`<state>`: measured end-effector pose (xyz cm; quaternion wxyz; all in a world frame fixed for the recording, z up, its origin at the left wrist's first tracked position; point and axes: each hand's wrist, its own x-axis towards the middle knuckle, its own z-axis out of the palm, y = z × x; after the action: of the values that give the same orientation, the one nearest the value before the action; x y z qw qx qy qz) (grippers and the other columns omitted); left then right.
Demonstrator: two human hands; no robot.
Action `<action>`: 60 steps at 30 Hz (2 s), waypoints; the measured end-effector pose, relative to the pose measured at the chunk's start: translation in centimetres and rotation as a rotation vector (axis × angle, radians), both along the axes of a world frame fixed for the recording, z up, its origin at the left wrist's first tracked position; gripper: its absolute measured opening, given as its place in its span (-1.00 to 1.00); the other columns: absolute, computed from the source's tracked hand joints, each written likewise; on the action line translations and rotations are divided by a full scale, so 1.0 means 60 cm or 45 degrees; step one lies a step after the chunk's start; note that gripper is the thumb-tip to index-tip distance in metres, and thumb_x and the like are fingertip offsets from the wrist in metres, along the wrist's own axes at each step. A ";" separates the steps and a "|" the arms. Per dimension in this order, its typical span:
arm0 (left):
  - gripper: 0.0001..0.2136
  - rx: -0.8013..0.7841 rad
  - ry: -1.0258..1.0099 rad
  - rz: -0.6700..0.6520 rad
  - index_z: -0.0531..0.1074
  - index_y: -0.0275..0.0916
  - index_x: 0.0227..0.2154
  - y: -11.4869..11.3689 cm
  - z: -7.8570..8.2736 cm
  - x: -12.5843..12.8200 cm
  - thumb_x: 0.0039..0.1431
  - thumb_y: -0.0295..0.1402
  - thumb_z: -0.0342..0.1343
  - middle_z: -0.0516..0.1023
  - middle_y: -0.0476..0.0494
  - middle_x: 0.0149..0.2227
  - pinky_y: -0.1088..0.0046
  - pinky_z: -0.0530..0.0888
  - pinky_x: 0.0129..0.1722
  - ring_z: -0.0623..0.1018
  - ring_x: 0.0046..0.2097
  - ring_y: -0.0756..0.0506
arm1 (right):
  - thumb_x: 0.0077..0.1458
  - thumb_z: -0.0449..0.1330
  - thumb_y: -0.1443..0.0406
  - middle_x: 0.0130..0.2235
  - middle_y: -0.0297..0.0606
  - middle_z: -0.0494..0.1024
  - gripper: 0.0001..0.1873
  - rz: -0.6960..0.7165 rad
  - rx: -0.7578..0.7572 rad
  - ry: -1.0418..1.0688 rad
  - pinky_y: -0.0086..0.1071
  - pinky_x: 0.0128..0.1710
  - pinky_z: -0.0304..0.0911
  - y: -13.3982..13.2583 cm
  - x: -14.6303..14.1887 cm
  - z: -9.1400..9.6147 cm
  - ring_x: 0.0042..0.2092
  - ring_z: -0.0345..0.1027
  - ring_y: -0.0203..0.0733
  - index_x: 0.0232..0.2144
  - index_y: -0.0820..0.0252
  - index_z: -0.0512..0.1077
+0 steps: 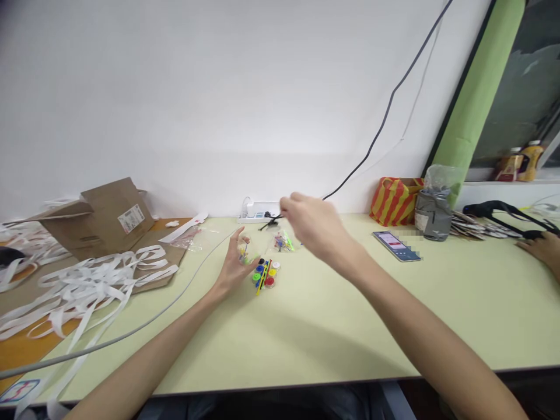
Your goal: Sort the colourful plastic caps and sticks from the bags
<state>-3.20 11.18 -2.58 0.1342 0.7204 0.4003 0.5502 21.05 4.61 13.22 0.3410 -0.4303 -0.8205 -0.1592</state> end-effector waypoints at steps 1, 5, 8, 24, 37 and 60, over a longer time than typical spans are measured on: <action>-0.20 -0.016 0.001 -0.028 0.07 -0.04 0.29 -0.001 0.001 0.001 -0.02 -0.39 0.28 0.34 -0.15 0.00 0.29 0.41 0.00 0.42 0.01 -0.14 | 0.32 0.05 0.28 -0.35 -0.24 0.50 -0.78 0.012 -0.010 -0.089 -0.37 -0.44 -0.04 0.007 -0.021 -0.010 -0.41 0.29 -0.24 -0.36 0.13 0.44; -0.20 -0.168 -0.155 -0.128 0.00 -0.02 0.30 0.002 0.000 0.005 0.04 -0.35 0.27 0.36 -0.12 -0.04 0.28 0.45 -0.02 0.46 -0.07 -0.09 | 0.32 0.05 0.25 -0.28 -0.21 0.54 -0.82 -0.021 0.060 -0.163 -0.36 -0.47 -0.07 0.043 -0.062 -0.054 -0.37 0.35 -0.22 -0.21 0.13 0.46; -0.22 -0.285 -0.379 -0.148 0.02 0.00 0.28 0.008 -0.004 0.007 0.04 -0.29 0.29 0.37 -0.09 -0.09 0.30 0.51 -0.09 0.49 -0.05 -0.10 | 0.36 -0.06 0.25 -0.19 -0.21 0.59 -0.72 -0.154 0.082 0.062 -0.38 -0.40 0.03 0.057 -0.015 -0.071 -0.30 0.41 -0.22 -0.11 0.11 0.44; -0.27 -0.280 -0.276 -0.255 0.08 -0.03 0.24 0.008 -0.003 0.015 0.04 -0.30 0.28 0.40 -0.04 -0.16 0.32 0.48 -0.05 0.47 -0.12 -0.05 | 0.21 0.10 0.21 -0.33 -0.25 0.57 -0.74 -0.020 -1.007 0.055 -0.39 -0.37 0.20 0.055 0.173 -0.185 -0.37 0.39 -0.20 -0.20 0.18 0.54; -0.19 0.038 0.282 0.238 0.04 -0.07 0.31 0.026 -0.006 -0.015 -0.04 -0.47 0.17 0.26 -0.21 0.04 0.10 0.40 0.07 0.40 0.09 -0.24 | 0.35 -0.01 0.29 -0.25 -0.17 0.56 -0.74 0.327 -0.146 0.619 -0.27 -0.12 0.32 0.097 -0.021 -0.233 -0.18 0.41 -0.13 -0.14 0.11 0.49; -0.14 -0.034 0.512 0.107 -0.05 -0.01 0.33 0.000 -0.003 0.005 -0.02 -0.46 0.22 0.26 -0.18 0.10 0.20 0.40 0.04 0.38 0.13 -0.23 | 0.29 0.14 0.31 -0.33 -0.26 0.54 -0.91 0.251 0.124 0.616 -0.20 -0.17 0.26 0.055 -0.035 -0.252 -0.24 0.40 -0.13 -0.31 0.10 0.39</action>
<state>-2.90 11.16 -2.76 0.0382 0.7966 0.4559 0.3952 18.94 7.89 -1.91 0.5614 -0.3570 -0.7444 -0.0570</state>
